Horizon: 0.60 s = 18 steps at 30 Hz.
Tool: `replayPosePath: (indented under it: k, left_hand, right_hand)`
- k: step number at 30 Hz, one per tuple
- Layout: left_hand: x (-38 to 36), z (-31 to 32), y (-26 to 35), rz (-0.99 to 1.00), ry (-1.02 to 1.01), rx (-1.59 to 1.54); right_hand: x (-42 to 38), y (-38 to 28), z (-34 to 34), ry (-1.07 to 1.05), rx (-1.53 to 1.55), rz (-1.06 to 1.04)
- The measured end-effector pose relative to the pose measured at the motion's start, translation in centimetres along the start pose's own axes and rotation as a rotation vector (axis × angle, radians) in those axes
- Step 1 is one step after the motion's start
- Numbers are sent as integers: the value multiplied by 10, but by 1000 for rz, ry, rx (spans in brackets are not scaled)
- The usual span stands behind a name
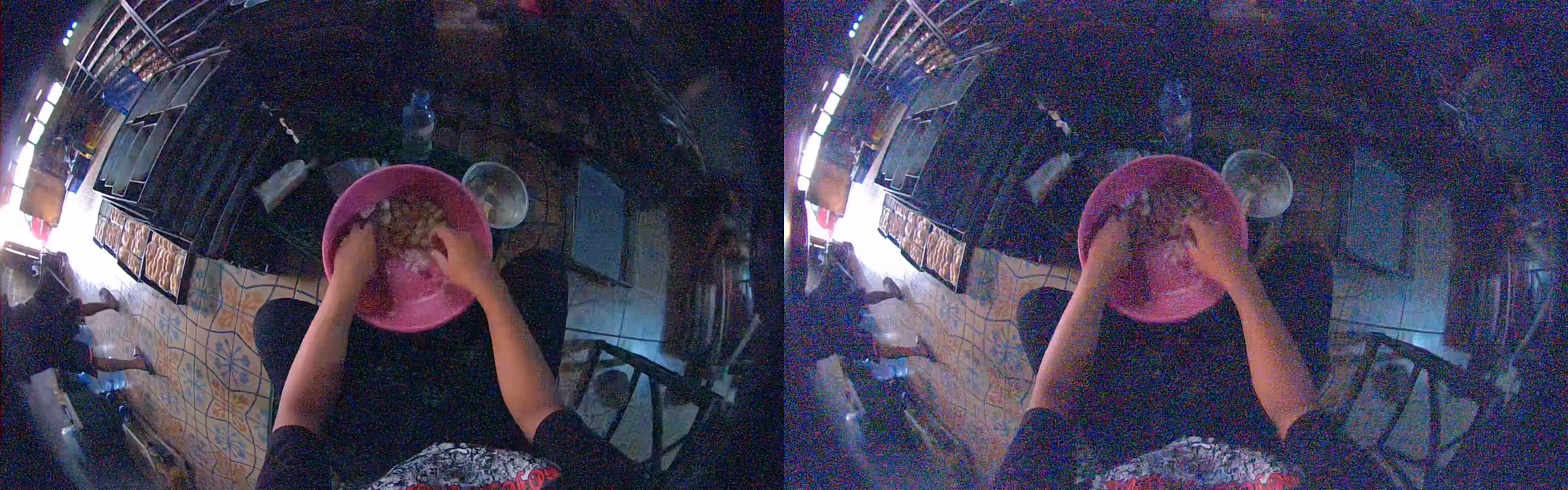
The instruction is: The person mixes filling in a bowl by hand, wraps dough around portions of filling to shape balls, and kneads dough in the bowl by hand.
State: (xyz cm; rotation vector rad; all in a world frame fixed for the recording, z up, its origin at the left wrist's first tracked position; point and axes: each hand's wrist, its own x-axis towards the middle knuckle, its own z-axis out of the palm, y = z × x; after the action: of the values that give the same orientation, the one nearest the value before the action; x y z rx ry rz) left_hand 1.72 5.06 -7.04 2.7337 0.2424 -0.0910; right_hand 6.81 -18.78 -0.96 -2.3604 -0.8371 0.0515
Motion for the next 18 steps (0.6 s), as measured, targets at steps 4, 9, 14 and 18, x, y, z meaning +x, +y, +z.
replayPosePath:
  k: [4, 9, 14, 18]
  left_hand:
    - [4, 16, -7, -41, -4, 53]
    - [-5, -5, 5, 203, -77, -12]
    - [6, -2, 0, -26, -130, -604]
    - [14, -6, -4, 133, -85, -369]
  right_hand:
    - [5, 1, 4, -24, 95, 153]
    - [4, -3, -1, -219, -8, 160]
    - [-16, -14, 60, -421, -184, 41]
    - [-22, -22, 124, -487, -33, 123]
